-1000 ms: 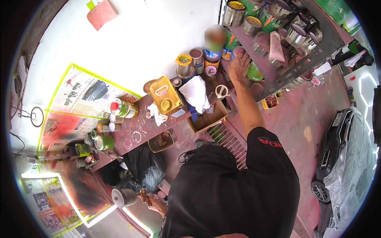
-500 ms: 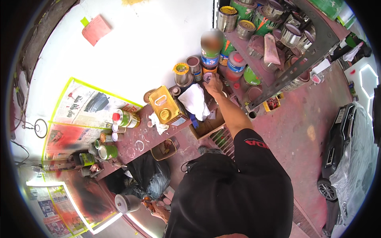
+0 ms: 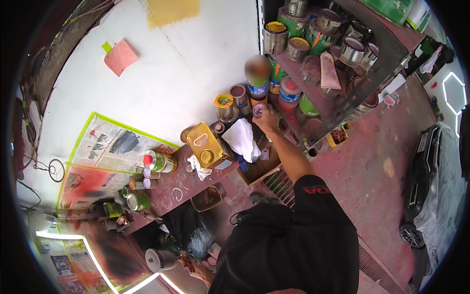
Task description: The person pours liquid from a yellow tin into a spray gun cup, then sprays the mixture onto a wall to test the flow. They wipe the cup and gun with a cloth, add more liquid from a green can, and continue mixing and testing the spray gun in a cluttered workshop.
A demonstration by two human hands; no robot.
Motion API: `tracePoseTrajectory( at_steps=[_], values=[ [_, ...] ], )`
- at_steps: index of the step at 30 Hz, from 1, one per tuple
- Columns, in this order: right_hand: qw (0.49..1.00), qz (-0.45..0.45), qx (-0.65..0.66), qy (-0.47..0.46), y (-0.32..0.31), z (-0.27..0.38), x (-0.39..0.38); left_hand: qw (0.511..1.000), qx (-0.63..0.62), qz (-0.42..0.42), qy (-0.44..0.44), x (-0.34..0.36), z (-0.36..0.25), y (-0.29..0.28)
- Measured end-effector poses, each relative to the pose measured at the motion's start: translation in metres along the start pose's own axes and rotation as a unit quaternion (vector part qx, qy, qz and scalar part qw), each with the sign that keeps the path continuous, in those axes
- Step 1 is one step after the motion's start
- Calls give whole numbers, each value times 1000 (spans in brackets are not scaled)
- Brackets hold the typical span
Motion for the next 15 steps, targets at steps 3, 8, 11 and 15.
tracePoseTrajectory(
  at_steps=[3,8,11,15],
  values=[
    [997,-74,10,-32,-67,48,-31,1000,-16,-5,-3,-5,-8,3],
    [965,-173,54,-191,-200,147,-54,999,-47,-6,1,-9,-17,7],
    [934,-241,59,-259,-279,198,-49,998,-56,-6,6,-20,-38,10],
    [950,-269,22,-156,-346,214,6,996,-85,6,7,-5,-15,12]
  ],
)
Point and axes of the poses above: each hand's wrist, its own x-axis towards the middle knuckle, its own y-axis out of the palm, z = x × y, the point moved 4 cm from there along x, towards the middle knuckle, and after that the axes turned 7 degrees about x, right-handed, at the moved point
